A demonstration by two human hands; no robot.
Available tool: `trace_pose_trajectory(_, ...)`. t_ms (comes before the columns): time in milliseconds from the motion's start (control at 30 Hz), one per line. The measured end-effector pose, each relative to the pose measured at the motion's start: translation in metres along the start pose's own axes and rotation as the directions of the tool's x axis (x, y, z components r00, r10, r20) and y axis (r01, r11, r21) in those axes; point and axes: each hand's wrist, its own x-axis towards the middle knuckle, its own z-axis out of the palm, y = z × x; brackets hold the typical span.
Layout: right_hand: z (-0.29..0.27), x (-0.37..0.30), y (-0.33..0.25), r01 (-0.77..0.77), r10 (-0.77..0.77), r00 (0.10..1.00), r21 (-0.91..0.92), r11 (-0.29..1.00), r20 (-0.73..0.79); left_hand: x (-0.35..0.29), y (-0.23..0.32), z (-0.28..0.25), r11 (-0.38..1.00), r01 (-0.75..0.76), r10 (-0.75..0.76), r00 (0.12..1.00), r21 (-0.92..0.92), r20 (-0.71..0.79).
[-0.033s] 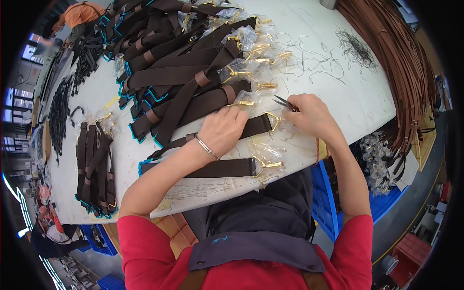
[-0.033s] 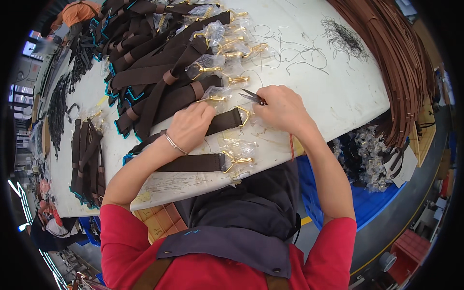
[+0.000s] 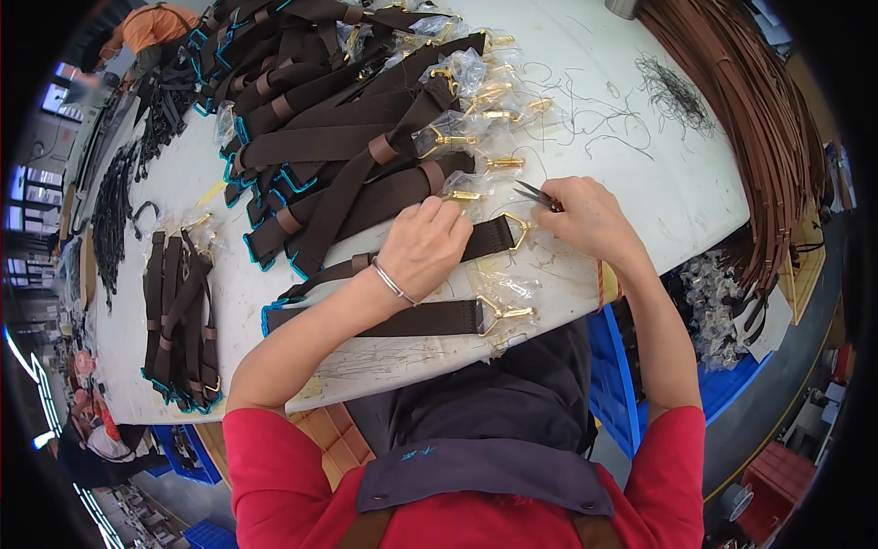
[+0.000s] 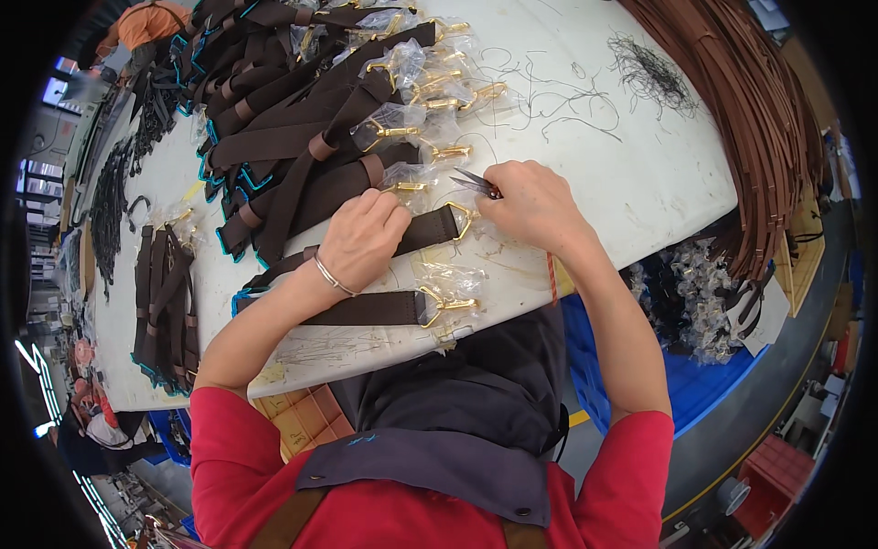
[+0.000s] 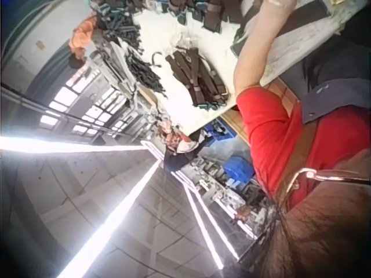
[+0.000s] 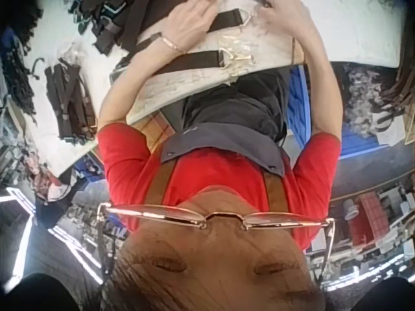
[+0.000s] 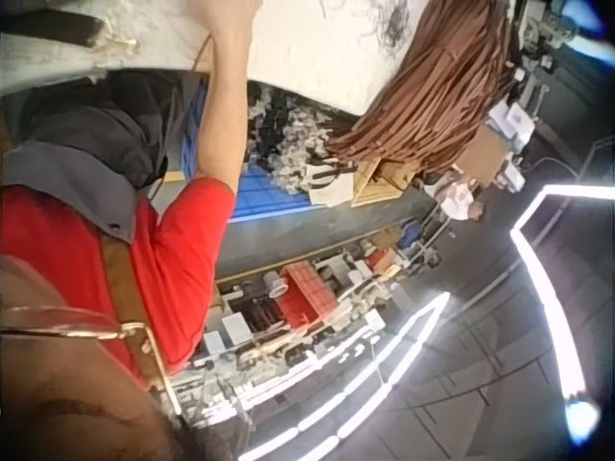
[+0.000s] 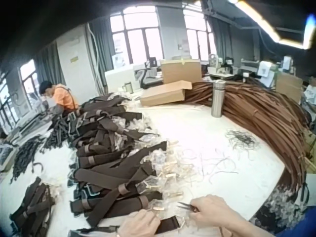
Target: The person uses pliers to attach gold-colored metal hooks to the ends of brown fabric straps. They repeatedly pick up a strap, position the hook, and use the pliers to secure it before placing the finished item on a growing pile on the table.
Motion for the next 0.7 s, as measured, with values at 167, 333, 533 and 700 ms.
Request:
trace_pose_trajectory(167,0.006,0.006,0.006,0.076,-0.075,0.997,0.035,0.996,-0.03,0.013,-0.001,-0.002,0.934,0.113,-0.136,0.99,-0.34,-0.044)
trace_pose_trajectory(333,0.007,0.007,0.003,0.094,-0.094,0.995,-0.001,0.996,0.017,0.029,0.001,-0.003,0.845,0.272,-0.218,0.962,-0.461,0.167)
trace_pose_trajectory(533,0.018,0.004,0.019,0.196,-0.187,0.98,0.144,0.97,-0.074,0.034,-0.003,-0.005,0.762,0.39,-0.211,0.904,-0.517,0.371)
trace_pose_trajectory(700,0.007,0.021,0.02,0.097,-0.117,0.989,0.218,0.971,0.085,0.039,-0.013,0.0,0.751,0.278,-0.058,0.931,-0.598,0.36)
